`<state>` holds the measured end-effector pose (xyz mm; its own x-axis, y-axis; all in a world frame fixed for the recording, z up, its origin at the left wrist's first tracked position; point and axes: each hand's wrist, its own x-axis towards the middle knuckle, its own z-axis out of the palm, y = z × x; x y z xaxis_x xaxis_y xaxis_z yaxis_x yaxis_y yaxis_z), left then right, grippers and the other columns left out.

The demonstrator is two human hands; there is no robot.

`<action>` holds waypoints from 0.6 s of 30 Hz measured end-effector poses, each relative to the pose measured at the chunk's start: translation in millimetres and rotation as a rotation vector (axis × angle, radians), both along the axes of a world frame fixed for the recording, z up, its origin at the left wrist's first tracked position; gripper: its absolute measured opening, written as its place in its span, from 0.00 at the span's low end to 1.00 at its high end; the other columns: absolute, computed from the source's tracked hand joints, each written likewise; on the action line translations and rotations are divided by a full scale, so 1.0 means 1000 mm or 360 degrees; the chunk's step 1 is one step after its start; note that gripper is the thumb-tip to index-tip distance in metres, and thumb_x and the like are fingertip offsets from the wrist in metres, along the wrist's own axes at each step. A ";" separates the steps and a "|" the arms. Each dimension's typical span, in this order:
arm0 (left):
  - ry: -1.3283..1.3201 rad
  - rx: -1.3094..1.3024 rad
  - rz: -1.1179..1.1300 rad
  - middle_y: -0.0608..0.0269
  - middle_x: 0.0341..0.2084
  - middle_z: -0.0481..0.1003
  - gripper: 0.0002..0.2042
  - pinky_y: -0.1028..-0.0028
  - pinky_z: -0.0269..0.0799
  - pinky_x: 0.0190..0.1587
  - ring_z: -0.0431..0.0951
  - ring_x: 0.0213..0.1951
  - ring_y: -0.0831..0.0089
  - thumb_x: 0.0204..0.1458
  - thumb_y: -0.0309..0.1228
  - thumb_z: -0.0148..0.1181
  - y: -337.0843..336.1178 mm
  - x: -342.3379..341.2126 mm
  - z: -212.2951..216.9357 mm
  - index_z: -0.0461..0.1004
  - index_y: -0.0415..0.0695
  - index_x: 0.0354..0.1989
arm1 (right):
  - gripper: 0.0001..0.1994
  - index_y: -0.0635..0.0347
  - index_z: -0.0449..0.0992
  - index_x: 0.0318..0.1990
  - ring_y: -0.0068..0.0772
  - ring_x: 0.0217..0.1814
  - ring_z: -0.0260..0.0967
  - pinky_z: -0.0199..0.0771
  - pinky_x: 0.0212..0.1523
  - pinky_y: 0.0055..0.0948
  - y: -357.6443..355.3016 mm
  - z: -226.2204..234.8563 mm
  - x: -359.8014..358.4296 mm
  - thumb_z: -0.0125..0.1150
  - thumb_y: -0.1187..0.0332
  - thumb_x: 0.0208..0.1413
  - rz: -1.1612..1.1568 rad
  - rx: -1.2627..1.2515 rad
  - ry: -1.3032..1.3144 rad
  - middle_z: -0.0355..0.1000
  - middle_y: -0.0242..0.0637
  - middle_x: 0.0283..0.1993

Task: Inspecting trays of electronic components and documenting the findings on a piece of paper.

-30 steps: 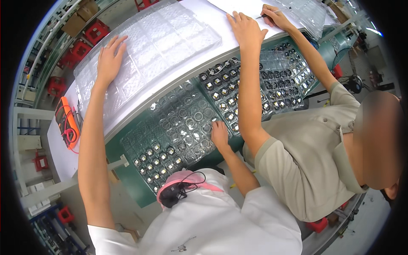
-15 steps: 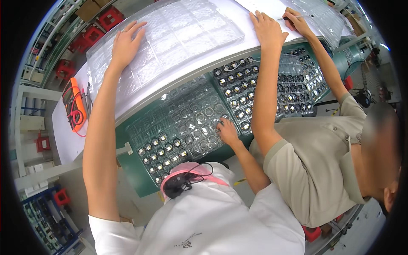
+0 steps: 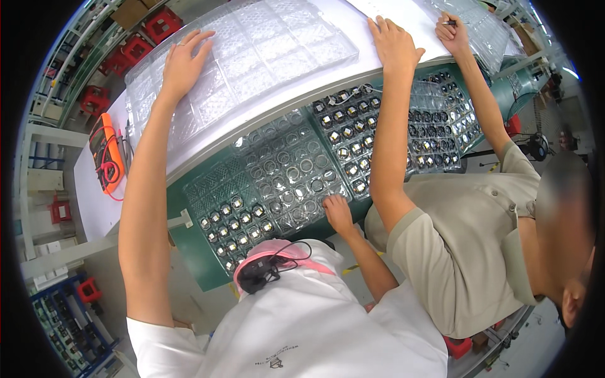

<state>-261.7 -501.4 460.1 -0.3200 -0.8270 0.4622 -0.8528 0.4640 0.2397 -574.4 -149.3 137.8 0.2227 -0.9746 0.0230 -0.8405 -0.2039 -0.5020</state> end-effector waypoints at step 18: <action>-0.0038 0.0025 0.0070 0.56 0.56 0.63 0.17 0.63 0.41 0.64 0.60 0.59 0.62 0.56 0.45 0.42 0.009 0.015 0.004 0.70 0.58 0.51 | 0.03 0.56 0.75 0.25 0.37 0.46 0.62 0.62 0.45 0.34 -0.044 0.007 0.002 0.57 0.73 0.39 0.0057 -0.0142 -0.0029 0.67 0.33 0.37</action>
